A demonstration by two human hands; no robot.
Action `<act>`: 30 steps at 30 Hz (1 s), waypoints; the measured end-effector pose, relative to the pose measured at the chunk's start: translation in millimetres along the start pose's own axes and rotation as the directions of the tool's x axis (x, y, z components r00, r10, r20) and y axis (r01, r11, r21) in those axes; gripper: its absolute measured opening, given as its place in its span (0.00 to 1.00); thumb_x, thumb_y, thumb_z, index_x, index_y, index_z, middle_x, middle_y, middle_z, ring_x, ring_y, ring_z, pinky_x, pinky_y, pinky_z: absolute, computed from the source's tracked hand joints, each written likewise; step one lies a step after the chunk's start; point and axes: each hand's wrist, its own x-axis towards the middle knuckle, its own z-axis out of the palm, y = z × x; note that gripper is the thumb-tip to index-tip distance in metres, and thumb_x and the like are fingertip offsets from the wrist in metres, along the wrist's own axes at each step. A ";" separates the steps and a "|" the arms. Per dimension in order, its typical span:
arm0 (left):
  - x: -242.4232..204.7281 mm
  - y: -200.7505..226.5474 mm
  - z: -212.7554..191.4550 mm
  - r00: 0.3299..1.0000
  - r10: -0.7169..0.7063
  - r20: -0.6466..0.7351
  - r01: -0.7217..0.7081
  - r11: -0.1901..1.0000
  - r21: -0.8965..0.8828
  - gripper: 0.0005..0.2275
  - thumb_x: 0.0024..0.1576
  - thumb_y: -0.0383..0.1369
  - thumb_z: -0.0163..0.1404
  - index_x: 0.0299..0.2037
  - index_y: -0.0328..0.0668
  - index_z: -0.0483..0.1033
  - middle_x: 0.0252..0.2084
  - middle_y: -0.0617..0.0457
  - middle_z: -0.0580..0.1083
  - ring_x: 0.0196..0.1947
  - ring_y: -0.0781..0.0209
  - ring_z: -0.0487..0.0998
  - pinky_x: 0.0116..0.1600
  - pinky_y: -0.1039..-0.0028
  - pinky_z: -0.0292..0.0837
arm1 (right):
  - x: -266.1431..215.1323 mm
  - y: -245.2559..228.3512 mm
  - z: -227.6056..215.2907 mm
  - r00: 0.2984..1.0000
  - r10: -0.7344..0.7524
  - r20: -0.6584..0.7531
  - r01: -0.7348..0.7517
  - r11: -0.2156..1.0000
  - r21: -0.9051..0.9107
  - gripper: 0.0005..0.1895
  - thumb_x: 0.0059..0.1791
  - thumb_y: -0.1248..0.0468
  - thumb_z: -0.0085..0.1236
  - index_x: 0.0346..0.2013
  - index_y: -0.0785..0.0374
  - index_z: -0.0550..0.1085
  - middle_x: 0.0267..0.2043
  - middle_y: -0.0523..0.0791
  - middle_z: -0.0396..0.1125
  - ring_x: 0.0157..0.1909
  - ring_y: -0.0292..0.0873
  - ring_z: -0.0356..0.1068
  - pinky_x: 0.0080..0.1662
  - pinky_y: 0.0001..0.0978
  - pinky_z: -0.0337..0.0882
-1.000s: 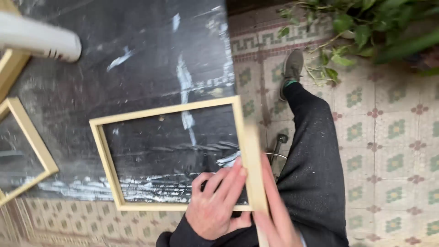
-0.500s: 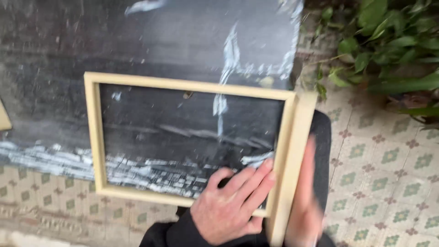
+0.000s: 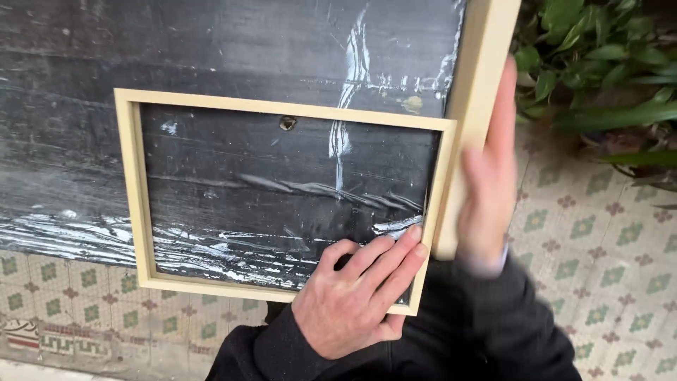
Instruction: Sanding the edges and corners of a wooden frame with a sanding block.
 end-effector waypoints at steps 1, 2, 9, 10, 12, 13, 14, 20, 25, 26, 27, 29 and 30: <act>1.1 -1.4 -1.2 1.000 0.002 -0.005 -0.002 1.000 0.009 0.34 0.49 0.43 0.56 0.68 0.37 0.68 0.74 0.50 0.64 0.67 0.60 0.67 0.63 0.63 0.61 | -3.5 -9.5 5.4 1.000 -0.009 0.002 0.009 1.000 0.004 0.45 0.62 0.44 0.45 0.81 0.68 0.39 0.86 0.51 0.37 0.82 0.44 0.43 0.79 0.34 0.46; -0.5 1.1 -2.4 1.000 0.001 0.009 -0.001 1.000 -0.006 0.35 0.49 0.43 0.57 0.68 0.37 0.68 0.74 0.50 0.64 0.67 0.60 0.67 0.63 0.63 0.61 | -12.6 -20.5 9.3 1.000 0.011 -0.017 -0.011 0.999 -0.031 0.45 0.61 0.44 0.44 0.80 0.68 0.40 0.85 0.52 0.36 0.84 0.44 0.41 0.81 0.34 0.44; -4.0 0.5 5.4 1.000 -0.028 0.012 0.027 1.000 0.014 0.37 0.50 0.47 0.59 0.69 0.38 0.67 0.74 0.50 0.63 0.67 0.58 0.66 0.64 0.61 0.60 | -97.2 1.1 3.9 0.982 0.168 -0.090 -0.169 0.986 -0.002 0.43 0.59 0.49 0.47 0.80 0.69 0.43 0.85 0.52 0.39 0.84 0.47 0.40 0.79 0.39 0.43; -3.9 0.9 2.8 0.999 -0.025 0.038 0.025 1.000 -0.005 0.37 0.50 0.47 0.59 0.69 0.38 0.67 0.74 0.50 0.63 0.67 0.58 0.66 0.64 0.61 0.60 | -67.9 1.8 3.8 0.975 0.195 -0.106 -0.196 0.981 0.000 0.43 0.59 0.49 0.47 0.80 0.69 0.43 0.85 0.52 0.39 0.84 0.47 0.40 0.79 0.39 0.43; 1.3 0.5 1.7 0.997 -0.002 0.071 -0.002 0.999 0.049 0.39 0.46 0.48 0.59 0.69 0.40 0.67 0.74 0.52 0.63 0.66 0.59 0.66 0.64 0.60 0.59 | -4.9 9.9 -3.3 0.995 0.056 -0.087 -0.050 0.997 0.060 0.39 0.62 0.50 0.47 0.79 0.69 0.46 0.84 0.53 0.44 0.80 0.47 0.46 0.78 0.38 0.46; -0.5 1.7 3.7 0.997 0.002 0.082 -0.005 0.999 0.031 0.39 0.46 0.48 0.59 0.69 0.40 0.67 0.74 0.52 0.63 0.66 0.59 0.66 0.64 0.60 0.59 | -31.4 5.8 -1.9 0.993 0.072 -0.097 -0.067 0.996 0.052 0.39 0.62 0.50 0.47 0.79 0.69 0.46 0.84 0.53 0.44 0.80 0.47 0.46 0.78 0.38 0.46; -1.6 2.1 6.6 0.998 0.006 0.067 -0.009 0.999 0.049 0.38 0.48 0.48 0.59 0.70 0.40 0.67 0.75 0.52 0.62 0.67 0.59 0.65 0.64 0.61 0.58 | -54.1 1.9 0.1 0.996 0.044 -0.076 -0.047 0.998 -0.044 0.37 0.64 0.48 0.44 0.79 0.66 0.45 0.83 0.49 0.41 0.82 0.43 0.41 0.80 0.35 0.43; -10.1 -3.4 16.1 1.000 -0.021 0.020 0.020 0.998 0.051 0.40 0.54 0.52 0.59 0.73 0.39 0.63 0.77 0.51 0.59 0.69 0.58 0.63 0.66 0.60 0.57 | -122.4 -3.2 6.4 0.981 0.194 -0.010 -0.194 0.981 0.022 0.42 0.61 0.46 0.45 0.79 0.66 0.41 0.83 0.50 0.40 0.82 0.45 0.43 0.79 0.39 0.47; -6.8 0.2 12.9 0.999 0.015 0.045 -0.019 0.996 0.087 0.40 0.53 0.51 0.60 0.74 0.39 0.62 0.77 0.52 0.59 0.69 0.59 0.63 0.67 0.60 0.59 | -65.6 -8.6 5.3 0.988 0.123 -0.094 -0.127 0.991 -0.040 0.39 0.61 0.49 0.44 0.79 0.69 0.48 0.79 0.53 0.51 0.73 0.46 0.53 0.74 0.32 0.56; -8.3 0.5 16.5 0.999 0.017 0.034 -0.019 0.998 0.068 0.41 0.53 0.52 0.60 0.73 0.38 0.62 0.77 0.51 0.59 0.68 0.58 0.63 0.66 0.59 0.59 | -86.2 -14.5 8.6 0.986 0.132 -0.103 -0.149 0.971 -0.185 0.37 0.62 0.51 0.43 0.79 0.68 0.46 0.82 0.52 0.46 0.78 0.45 0.47 0.78 0.32 0.51; -9.3 -0.2 19.9 1.000 0.018 0.023 -0.019 0.999 0.049 0.41 0.54 0.54 0.60 0.73 0.37 0.62 0.76 0.50 0.59 0.68 0.57 0.63 0.65 0.59 0.59 | -105.9 -20.0 12.5 0.984 0.140 -0.112 -0.170 0.930 -0.327 0.35 0.64 0.52 0.41 0.79 0.67 0.44 0.84 0.51 0.40 0.83 0.44 0.41 0.82 0.32 0.47; -3.8 -5.3 20.2 1.000 0.022 -0.012 -0.021 0.999 0.045 0.41 0.54 0.55 0.60 0.73 0.36 0.62 0.76 0.50 0.59 0.68 0.56 0.63 0.65 0.59 0.59 | -138.8 -22.6 15.5 0.988 0.141 -0.061 -0.150 0.970 -0.191 0.37 0.61 0.52 0.41 0.79 0.66 0.44 0.84 0.51 0.39 0.84 0.44 0.39 0.81 0.33 0.44; -6.6 -4.1 18.2 1.000 0.018 -0.014 -0.017 1.000 0.024 0.42 0.54 0.56 0.59 0.73 0.36 0.62 0.76 0.50 0.59 0.68 0.56 0.63 0.64 0.59 0.58 | -162.3 -25.8 19.0 0.986 0.169 -0.013 -0.169 0.985 -0.041 0.39 0.57 0.52 0.41 0.79 0.65 0.44 0.84 0.51 0.38 0.86 0.45 0.36 0.81 0.35 0.40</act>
